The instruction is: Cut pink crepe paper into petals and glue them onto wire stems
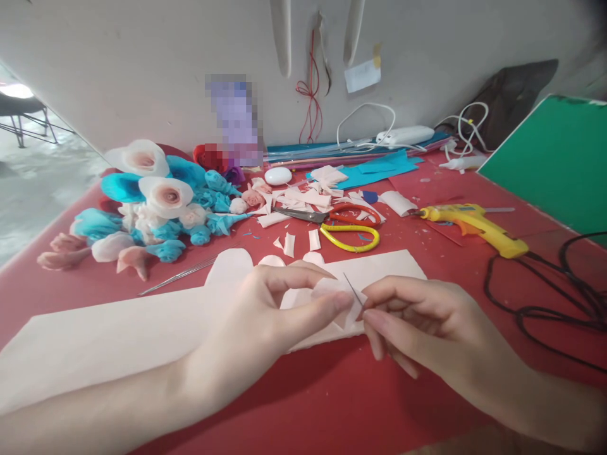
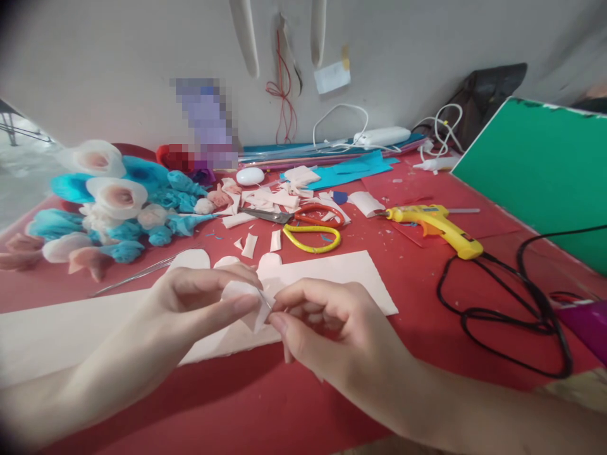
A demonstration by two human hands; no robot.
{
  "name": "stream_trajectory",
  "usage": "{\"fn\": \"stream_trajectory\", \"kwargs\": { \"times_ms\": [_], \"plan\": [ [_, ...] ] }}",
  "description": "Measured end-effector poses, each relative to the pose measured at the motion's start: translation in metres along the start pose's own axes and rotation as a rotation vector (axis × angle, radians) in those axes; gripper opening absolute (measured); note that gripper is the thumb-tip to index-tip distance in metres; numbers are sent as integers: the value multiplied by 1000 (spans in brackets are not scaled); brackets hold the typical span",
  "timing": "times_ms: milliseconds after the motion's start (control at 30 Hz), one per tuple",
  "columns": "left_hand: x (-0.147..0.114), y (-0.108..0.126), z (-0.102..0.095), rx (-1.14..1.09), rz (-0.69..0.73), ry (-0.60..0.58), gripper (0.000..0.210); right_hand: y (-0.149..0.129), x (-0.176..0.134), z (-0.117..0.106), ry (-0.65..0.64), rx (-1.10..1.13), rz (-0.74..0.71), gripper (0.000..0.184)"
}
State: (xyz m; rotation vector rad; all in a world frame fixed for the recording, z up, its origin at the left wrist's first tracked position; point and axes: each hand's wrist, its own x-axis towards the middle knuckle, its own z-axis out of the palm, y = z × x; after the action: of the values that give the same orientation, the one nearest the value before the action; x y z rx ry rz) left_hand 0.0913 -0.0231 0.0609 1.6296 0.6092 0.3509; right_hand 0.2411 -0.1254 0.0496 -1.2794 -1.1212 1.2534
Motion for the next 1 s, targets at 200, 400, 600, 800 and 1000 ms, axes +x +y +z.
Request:
{"fn": "stream_trajectory", "kwargs": {
  "times_ms": [200, 400, 600, 800, 1000],
  "plan": [
    [1, -1, -1, 19, 21, -14, 21, 0, -1, -1, -10, 8, 19, 11],
    [1, -1, -1, 9, 31, -41, 19, 1, -2, -2, -22, 23, 39, 9],
    [0, -4, -2, 1, 16, -27, 18, 0, -2, -2, 8, -3, 3, 9],
    [0, -4, -4, 49, 40, 10, 17, -1, -3, -2, 17, -20, 6, 10],
    [2, -1, -4, 152, 70, 45, 15, 0, -2, -1, 16, -47, -8, 10]
  ]
}}
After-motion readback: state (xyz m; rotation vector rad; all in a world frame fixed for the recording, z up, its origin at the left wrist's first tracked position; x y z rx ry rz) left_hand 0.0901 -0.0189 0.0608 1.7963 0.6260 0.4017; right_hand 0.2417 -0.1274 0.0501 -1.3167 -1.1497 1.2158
